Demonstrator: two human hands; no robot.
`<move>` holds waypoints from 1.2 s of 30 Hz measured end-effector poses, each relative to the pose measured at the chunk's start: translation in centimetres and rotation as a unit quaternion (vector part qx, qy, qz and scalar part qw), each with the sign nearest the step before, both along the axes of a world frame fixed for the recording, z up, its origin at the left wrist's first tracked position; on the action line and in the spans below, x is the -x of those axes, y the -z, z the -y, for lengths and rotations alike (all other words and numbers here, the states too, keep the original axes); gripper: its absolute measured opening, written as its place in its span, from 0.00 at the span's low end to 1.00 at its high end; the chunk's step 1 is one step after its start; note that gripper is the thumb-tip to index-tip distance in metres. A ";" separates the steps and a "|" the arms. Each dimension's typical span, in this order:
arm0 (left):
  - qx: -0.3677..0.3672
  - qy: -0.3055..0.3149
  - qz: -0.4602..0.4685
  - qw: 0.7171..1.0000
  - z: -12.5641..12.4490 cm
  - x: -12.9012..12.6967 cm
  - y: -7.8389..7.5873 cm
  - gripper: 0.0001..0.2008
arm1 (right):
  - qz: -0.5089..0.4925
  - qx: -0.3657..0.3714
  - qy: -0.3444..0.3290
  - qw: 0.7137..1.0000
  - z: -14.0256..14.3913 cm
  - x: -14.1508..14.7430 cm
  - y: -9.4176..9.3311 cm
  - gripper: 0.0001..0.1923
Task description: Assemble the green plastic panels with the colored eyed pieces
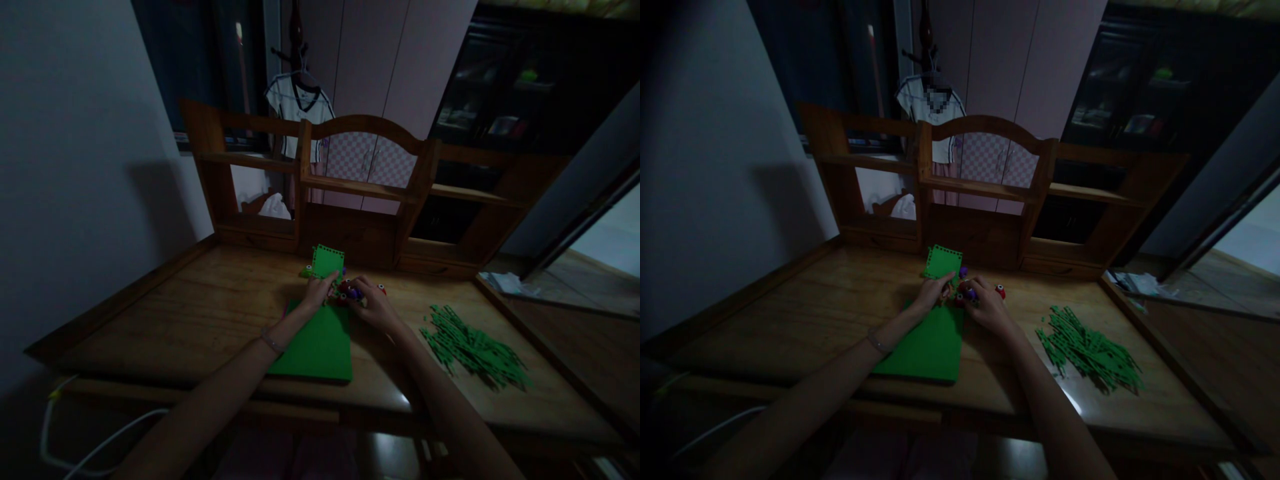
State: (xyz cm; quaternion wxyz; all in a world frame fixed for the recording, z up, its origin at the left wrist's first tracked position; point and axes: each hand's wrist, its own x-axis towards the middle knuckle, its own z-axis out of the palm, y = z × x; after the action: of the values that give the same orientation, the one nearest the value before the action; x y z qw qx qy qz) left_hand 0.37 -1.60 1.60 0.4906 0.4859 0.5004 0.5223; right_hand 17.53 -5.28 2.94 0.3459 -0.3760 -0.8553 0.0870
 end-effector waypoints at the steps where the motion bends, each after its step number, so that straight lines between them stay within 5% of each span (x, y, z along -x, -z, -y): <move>1: -0.003 0.000 -0.007 1.000 0.0 0.0 0.0 0.23 | -0.001 -0.001 -0.007 1.000 0.1 0.1 0.0 0.17; 13: -0.076 -0.017 -0.011 0.997 -0.6 -0.1 1.0 0.23 | 0.039 -0.022 -0.010 0.999 -1.1 0.2 1.5 0.17; 22: -0.059 -0.025 -0.054 0.996 -0.7 0.1 1.0 0.27 | 0.025 -0.008 -0.018 1.000 -1.5 0.1 1.8 0.13; 30: -0.056 -0.064 -0.006 0.996 0.1 -0.1 0.0 0.26 | -0.099 0.027 0.054 0.993 -1.3 0.3 1.1 0.11; 36: -0.070 -0.059 -0.013 0.996 0.7 -0.4 -0.3 0.24 | -0.259 0.104 0.069 0.958 -1.5 -0.1 0.2 0.17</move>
State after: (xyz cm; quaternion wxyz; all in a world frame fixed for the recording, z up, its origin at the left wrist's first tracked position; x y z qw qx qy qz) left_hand 0.75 -2.27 1.91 0.4175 0.4950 0.4969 0.5778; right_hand 17.64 -3.76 2.69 0.5195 -0.4325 -0.6947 0.2461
